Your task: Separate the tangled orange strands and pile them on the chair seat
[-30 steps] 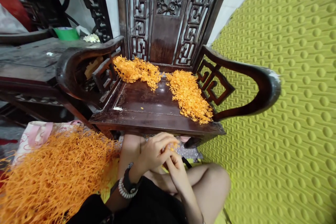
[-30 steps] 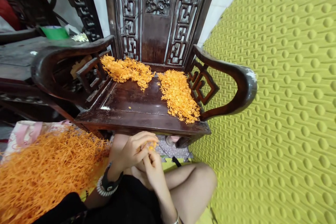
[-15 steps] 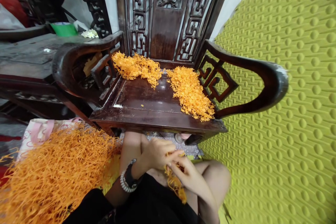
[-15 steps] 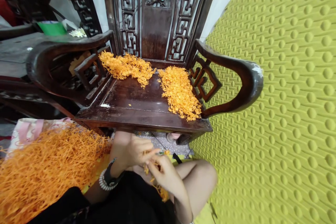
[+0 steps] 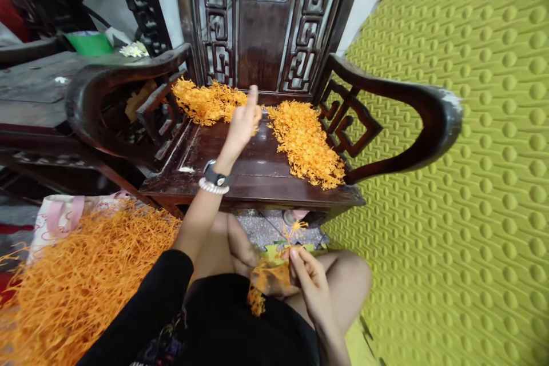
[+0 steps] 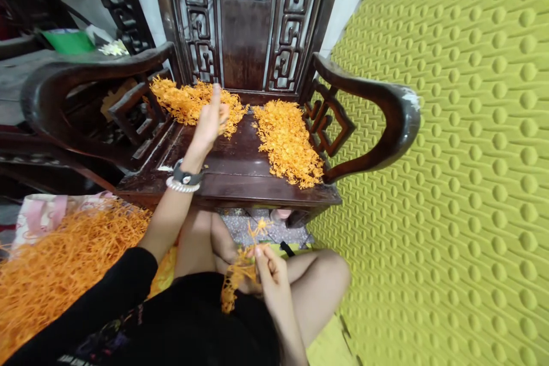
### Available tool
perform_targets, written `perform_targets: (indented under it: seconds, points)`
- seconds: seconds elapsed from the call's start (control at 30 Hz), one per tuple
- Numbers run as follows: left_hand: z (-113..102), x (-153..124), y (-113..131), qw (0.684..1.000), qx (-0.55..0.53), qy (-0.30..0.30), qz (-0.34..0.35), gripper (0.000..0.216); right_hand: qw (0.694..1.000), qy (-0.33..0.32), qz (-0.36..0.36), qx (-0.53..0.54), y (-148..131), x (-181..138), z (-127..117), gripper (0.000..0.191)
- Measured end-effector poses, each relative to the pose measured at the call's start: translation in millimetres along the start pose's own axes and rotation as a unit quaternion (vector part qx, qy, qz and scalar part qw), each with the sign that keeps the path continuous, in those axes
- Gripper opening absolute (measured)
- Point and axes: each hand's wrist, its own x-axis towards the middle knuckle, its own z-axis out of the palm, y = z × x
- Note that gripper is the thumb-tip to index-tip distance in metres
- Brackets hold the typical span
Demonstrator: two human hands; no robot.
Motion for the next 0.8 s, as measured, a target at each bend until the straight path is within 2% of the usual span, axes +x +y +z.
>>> perform_targets:
  seconds: [0.1, 0.2, 0.3, 0.37, 0.43, 0.5, 0.57, 0.63, 0.7, 0.8]
  points:
    - [54, 23, -16, 0.98, 0.173, -0.084, 0.044, 0.052, 0.998, 0.052, -0.038, 0.009, -15, 9, -10, 0.045]
    - [99, 35, -39, 0.951, 0.266, -0.158, 0.022, 0.04, 0.995, 0.078, -0.061, 0.025, -25, 11, -20, 0.043]
    - [124, 38, -53, 0.941, 0.266, -0.209, 0.015, 0.035, 0.991, 0.103, -0.068, 0.042, -23, 10, -34, 0.04]
    - [130, 32, -49, 0.938, 0.263, -0.224, 0.025, 0.038, 0.99, 0.111, -0.07, 0.044, -21, 11, -43, 0.04]
    - [129, 14, -33, 0.937, 0.222, -0.263, 0.061, 0.04, 0.991, 0.11, -0.073, 0.026, -25, 13, -50, 0.04]
    - [119, -16, -7, 0.919, 0.137, -0.345, 0.13, 0.041, 0.992, 0.104, -0.075, -0.013, -33, 17, -55, 0.04]
    - [102, -55, 20, 0.87, 0.072, -0.44, 0.212, 0.04, 0.991, 0.093, -0.08, -0.05, -44, 21, -60, 0.039]
    - [84, -93, 39, 0.809, 0.087, -0.506, 0.287, 0.038, 0.991, 0.071, -0.092, -0.069, -54, 24, -63, 0.039]
    - [68, -122, 47, 0.779, 0.128, -0.511, 0.341, 0.033, 0.99, 0.019, -0.102, -0.098, -63, 24, -66, 0.038]
    - [50, -144, 43, 0.782, 0.189, -0.465, 0.369, 0.03, 0.976, -0.065, -0.109, -0.176, -72, 18, -66, 0.035]
